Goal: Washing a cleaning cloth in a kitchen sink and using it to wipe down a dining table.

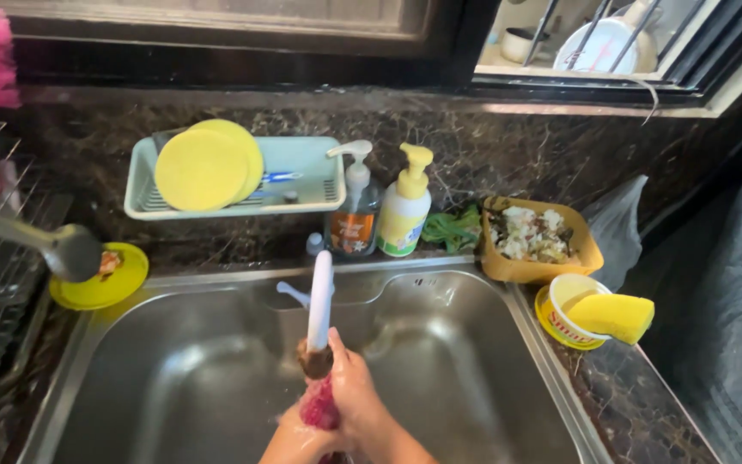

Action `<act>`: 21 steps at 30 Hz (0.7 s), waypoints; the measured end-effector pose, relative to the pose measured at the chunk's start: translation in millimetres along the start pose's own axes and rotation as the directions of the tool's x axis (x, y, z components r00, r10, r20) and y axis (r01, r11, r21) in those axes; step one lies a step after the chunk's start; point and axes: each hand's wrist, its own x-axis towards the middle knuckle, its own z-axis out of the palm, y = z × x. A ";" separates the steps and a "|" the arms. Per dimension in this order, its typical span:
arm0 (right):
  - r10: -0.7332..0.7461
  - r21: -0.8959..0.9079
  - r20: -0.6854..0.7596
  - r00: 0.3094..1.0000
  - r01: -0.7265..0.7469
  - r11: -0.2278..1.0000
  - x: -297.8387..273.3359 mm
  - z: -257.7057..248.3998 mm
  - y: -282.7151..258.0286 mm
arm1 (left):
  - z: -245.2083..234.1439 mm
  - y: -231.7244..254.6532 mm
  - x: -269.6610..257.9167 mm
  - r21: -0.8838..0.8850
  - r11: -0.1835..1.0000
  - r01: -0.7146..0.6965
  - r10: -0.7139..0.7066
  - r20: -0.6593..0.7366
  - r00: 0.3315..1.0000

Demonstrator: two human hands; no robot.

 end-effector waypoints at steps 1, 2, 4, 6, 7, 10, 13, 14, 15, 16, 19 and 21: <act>-0.001 0.024 0.002 1.000 0.001 1.000 1.6 -1.4 1.9 | -9.8 -32.1 21.1 0.216 0.973 -0.077 0.075 0.020 0.997; -0.002 0.048 0.005 1.000 0.001 0.999 3.5 -2.8 3.8 | -19.7 -64.1 42.7 0.420 0.894 -0.154 0.145 0.053 0.988; 0.069 0.094 0.036 0.997 -0.072 0.993 4.8 -4.5 -8.2 | -29.3 -93.0 63.4 0.176 0.958 -0.227 0.218 0.070 0.973; 0.148 0.131 0.076 0.986 -0.157 0.979 12.0 -22.2 -13.6 | -41.6 -79.3 64.7 -0.084 0.956 -0.281 0.287 0.058 0.956; 0.233 0.162 0.054 0.971 -0.239 0.957 20.4 -36.9 -14.1 | -51.1 -48.3 56.5 0.023 0.994 -0.105 0.093 0.293 0.952; 0.288 0.016 0.011 0.958 -0.288 0.957 19.1 -48.3 -35.4 | -55.6 45.6 48.5 0.213 0.975 0.056 -0.079 0.099 0.992; 0.185 -0.356 0.101 0.977 -0.138 0.924 11.3 -53.3 -23.9 | -73.1 47.7 105.3 0.246 0.940 -0.237 0.296 -0.239 0.925; 0.131 -0.517 0.228 0.965 0.007 0.856 10.9 -56.2 -14.9 | -82.6 35.3 135.4 0.226 0.809 -0.543 0.581 -0.168 0.796; 0.127 -0.519 0.228 0.965 0.011 0.855 10.5 -53.9 -11.6 | -66.7 50.0 128.7 0.224 0.807 -0.547 0.585 -0.166 0.794; 0.093 -0.491 0.341 0.935 0.093 0.866 9.9 -51.5 -8.3 | -50.7 64.7 121.6 0.296 0.843 -0.448 0.519 -0.232 0.823; 0.063 -0.414 0.446 0.893 0.143 0.899 -2.4 -38.4 -10.8 | -27.4 89.5 91.5 0.450 0.861 -0.237 0.385 -0.272 0.882; 0.061 -0.369 0.440 0.896 0.119 0.922 11.7 -52.3 5.1 | -34.0 74.3 89.6 0.540 0.830 -0.139 0.314 -0.247 0.917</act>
